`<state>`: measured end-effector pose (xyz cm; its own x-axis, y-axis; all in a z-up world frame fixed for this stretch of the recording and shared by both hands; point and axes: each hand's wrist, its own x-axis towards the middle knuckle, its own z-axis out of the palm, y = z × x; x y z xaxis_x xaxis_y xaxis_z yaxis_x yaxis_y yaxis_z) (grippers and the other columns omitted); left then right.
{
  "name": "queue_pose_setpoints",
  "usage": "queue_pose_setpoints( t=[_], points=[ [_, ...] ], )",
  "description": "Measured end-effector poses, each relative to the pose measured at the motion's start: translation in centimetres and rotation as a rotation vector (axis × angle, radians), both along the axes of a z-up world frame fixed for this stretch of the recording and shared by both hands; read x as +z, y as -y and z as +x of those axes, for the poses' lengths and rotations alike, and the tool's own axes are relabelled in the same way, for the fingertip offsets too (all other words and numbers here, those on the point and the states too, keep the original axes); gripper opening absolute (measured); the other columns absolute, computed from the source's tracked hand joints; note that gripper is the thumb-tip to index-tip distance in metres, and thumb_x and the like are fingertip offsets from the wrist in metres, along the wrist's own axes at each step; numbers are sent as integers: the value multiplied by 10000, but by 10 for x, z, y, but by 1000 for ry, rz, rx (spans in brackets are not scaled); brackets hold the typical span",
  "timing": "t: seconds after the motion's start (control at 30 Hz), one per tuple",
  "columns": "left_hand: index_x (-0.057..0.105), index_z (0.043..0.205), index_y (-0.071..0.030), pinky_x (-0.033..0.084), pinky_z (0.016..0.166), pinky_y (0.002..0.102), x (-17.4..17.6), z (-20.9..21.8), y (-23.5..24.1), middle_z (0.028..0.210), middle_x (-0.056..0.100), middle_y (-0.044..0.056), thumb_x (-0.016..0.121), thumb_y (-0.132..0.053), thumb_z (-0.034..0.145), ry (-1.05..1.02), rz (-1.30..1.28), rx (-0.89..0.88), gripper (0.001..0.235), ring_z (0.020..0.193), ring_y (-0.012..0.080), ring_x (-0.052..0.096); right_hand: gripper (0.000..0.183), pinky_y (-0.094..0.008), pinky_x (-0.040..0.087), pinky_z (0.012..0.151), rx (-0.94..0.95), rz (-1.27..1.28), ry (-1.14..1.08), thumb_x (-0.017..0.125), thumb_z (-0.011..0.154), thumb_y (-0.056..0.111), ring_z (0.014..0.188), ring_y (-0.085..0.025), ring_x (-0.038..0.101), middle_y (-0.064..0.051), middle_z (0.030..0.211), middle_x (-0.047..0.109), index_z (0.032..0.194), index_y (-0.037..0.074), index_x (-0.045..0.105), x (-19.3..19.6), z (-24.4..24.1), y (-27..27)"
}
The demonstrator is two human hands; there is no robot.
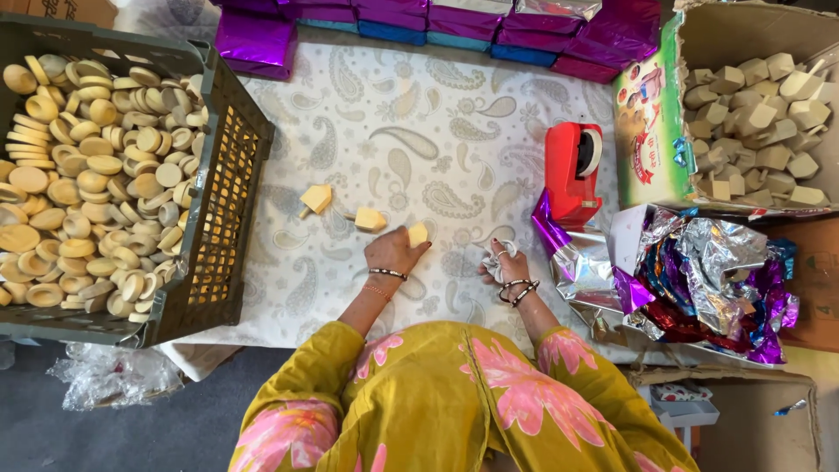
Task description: Manually wrap and box small wooden components into decorative packaging.
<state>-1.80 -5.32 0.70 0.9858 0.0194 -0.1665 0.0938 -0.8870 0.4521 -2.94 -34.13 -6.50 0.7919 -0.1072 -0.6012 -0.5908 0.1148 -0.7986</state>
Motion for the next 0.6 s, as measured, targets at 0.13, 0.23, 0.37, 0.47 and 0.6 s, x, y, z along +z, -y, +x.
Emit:
queue_pose_setpoints(
  t=[0.13, 0.23, 0.37, 0.47, 0.6],
  points=[
    [591, 988, -89, 530, 589, 452, 9, 1, -3, 797, 720, 99, 812, -618, 705, 79, -15, 30, 640, 751, 295, 711, 469, -336, 575, 461, 1, 0, 4, 681, 924, 495, 609, -219, 731, -121, 742, 725, 916, 27, 654, -3, -1, 1],
    [521, 1081, -73, 543, 614, 440, 12, -8, -5, 813, 712, 114, 826, -613, 664, -10, -87, 16, 748, 741, 297, 718, 468, -335, 576, 462, 6, -1, 6, 680, 922, 500, 610, -216, 729, -117, 747, 724, 927, 33, 652, -2, -1, 0],
    [578, 1061, -108, 537, 650, 466, -22, -10, -8, 858, 724, 104, 811, -536, 713, 7, -96, 45, 599, 775, 315, 717, 467, -337, 580, 461, 13, -17, 5, 680, 918, 500, 613, -218, 734, -116, 756, 729, 932, 33, 659, -3, 0, -1],
    [626, 1014, -140, 541, 672, 463, -33, -10, -9, 867, 740, 89, 778, -503, 774, 3, -111, 78, 461, 807, 308, 722, 469, -338, 580, 460, 12, -20, 5, 683, 920, 498, 613, -221, 734, -118, 756, 728, 932, 30, 658, -7, 0, 1],
    [667, 1014, -130, 547, 695, 461, -26, -9, -15, 863, 744, 114, 721, -550, 867, -130, 1, 52, 448, 841, 311, 721, 467, -339, 582, 459, 7, -13, 13, 684, 923, 494, 614, -221, 734, -117, 753, 727, 930, 28, 656, -10, -2, 2]
  ],
)
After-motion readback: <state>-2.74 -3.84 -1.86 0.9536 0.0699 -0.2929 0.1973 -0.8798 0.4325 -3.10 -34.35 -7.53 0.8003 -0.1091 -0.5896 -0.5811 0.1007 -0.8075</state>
